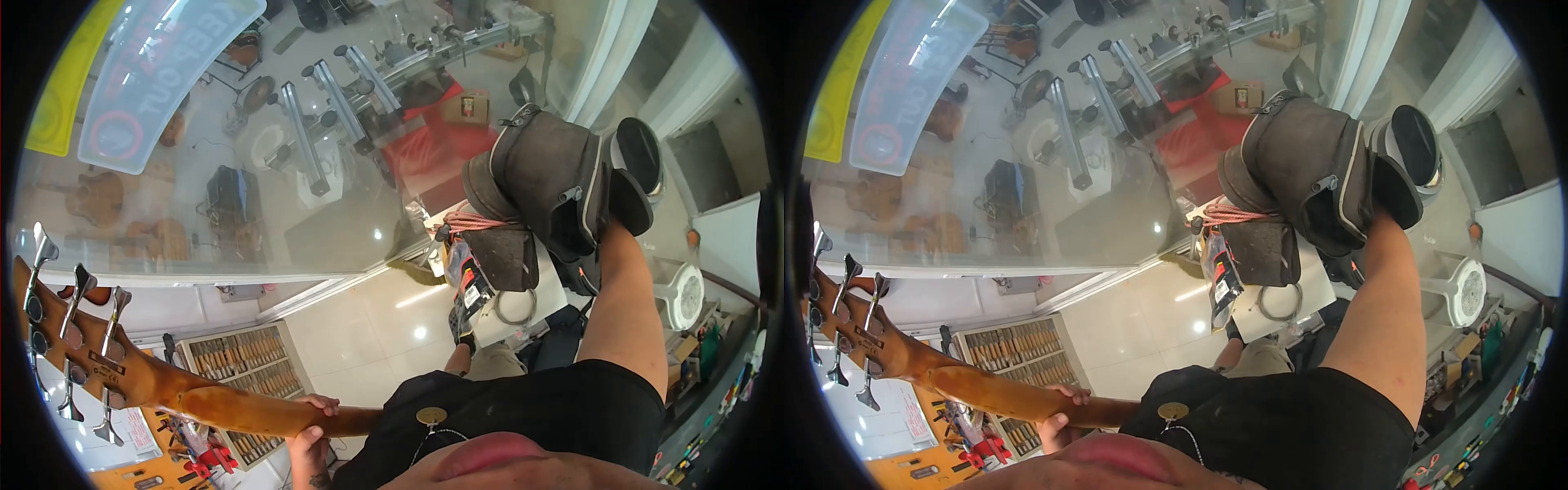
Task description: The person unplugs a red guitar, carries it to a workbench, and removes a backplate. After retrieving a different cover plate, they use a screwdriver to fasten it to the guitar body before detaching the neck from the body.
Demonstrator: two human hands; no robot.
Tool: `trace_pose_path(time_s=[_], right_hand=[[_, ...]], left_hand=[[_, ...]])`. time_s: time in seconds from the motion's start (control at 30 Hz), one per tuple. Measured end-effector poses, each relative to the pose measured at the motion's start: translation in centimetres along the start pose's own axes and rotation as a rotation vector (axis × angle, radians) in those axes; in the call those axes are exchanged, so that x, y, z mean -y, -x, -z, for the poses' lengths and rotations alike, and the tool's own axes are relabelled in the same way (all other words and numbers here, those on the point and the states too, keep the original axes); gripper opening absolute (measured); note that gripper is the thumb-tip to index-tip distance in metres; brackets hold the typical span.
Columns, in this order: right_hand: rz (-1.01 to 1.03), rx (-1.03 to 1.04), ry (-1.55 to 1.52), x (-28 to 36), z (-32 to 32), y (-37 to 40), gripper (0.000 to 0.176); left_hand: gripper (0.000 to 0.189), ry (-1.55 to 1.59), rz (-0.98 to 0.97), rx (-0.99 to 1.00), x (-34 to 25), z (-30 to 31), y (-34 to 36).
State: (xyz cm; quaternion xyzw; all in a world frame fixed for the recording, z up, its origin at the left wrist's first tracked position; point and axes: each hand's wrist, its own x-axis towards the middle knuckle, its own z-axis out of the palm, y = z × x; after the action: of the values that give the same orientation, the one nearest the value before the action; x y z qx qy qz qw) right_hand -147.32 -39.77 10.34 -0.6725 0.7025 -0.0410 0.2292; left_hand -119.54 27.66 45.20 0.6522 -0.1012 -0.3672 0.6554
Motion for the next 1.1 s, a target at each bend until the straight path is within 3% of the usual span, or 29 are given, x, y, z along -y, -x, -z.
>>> trace_pose_path(time_s=[0.2, 0.4, 0.63, 0.73, 0.8, 0.83, 0.87, 0.9, 0.97, 1.0, 1.07, 1.1], right_hand=[[0.021, -0.027, -0.015, -1.1, 1.5, 2.3, 0.029], [-0.049, -0.064, -0.049, -6.3, 3.5, 7.4, 0.029], [-0.151, 0.103, -0.382, -15.0, -1.9, 3.5, 0.029], [-0.007, 0.139, -0.428, -17.2, -4.3, -1.5, 0.029], [0.334, 0.003, 0.260, -14.5, -5.1, -3.1, 0.025], [0.292, -0.071, 0.100, -9.0, 3.0, 7.3, 0.020], [0.438, -0.149, 0.191, -6.9, 5.6, 11.1, 0.020], [0.461, -0.274, -0.006, -6.3, 6.2, 13.5, 0.022], [0.312, -0.255, -0.193, -2.4, 11.1, 21.6, 0.024], [0.436, -0.330, -0.283, -3.6, 10.6, 22.8, 0.024], [0.136, 0.393, -1.466, -3.7, 13.7, 29.1, 0.023], [0.152, 0.453, -1.666, -3.1, 15.3, 33.2, 0.021]], left_hand=[[0.050, -0.025, -0.029, 0.035, -0.4, 0.2, 0.6], [0.051, -0.017, -0.063, 0.089, -0.8, 0.5, 1.0], [0.049, 0.011, -0.122, 0.135, 0.5, 1.0, 2.8], [0.049, 0.021, -0.158, 0.152, 0.2, 1.2, 3.5], [0.048, 0.016, -0.172, 0.161, 0.1, 1.3, 3.9], [0.048, 0.018, -0.197, 0.178, -0.1, 1.4, 4.0], [0.048, 0.009, -0.172, 0.214, -0.3, 1.6, 4.2], [0.048, 0.010, -0.192, 0.236, -0.5, 1.8, 4.3], [0.048, 0.003, -0.206, 0.297, -0.8, 2.3, 3.8], [0.049, -0.006, -0.226, 0.351, -1.0, 2.7, 3.4], [0.049, -0.030, -0.232, 0.457, -1.5, 3.5, 2.3], [0.049, -0.044, -0.253, 0.509, -1.8, 3.7, 1.5]])
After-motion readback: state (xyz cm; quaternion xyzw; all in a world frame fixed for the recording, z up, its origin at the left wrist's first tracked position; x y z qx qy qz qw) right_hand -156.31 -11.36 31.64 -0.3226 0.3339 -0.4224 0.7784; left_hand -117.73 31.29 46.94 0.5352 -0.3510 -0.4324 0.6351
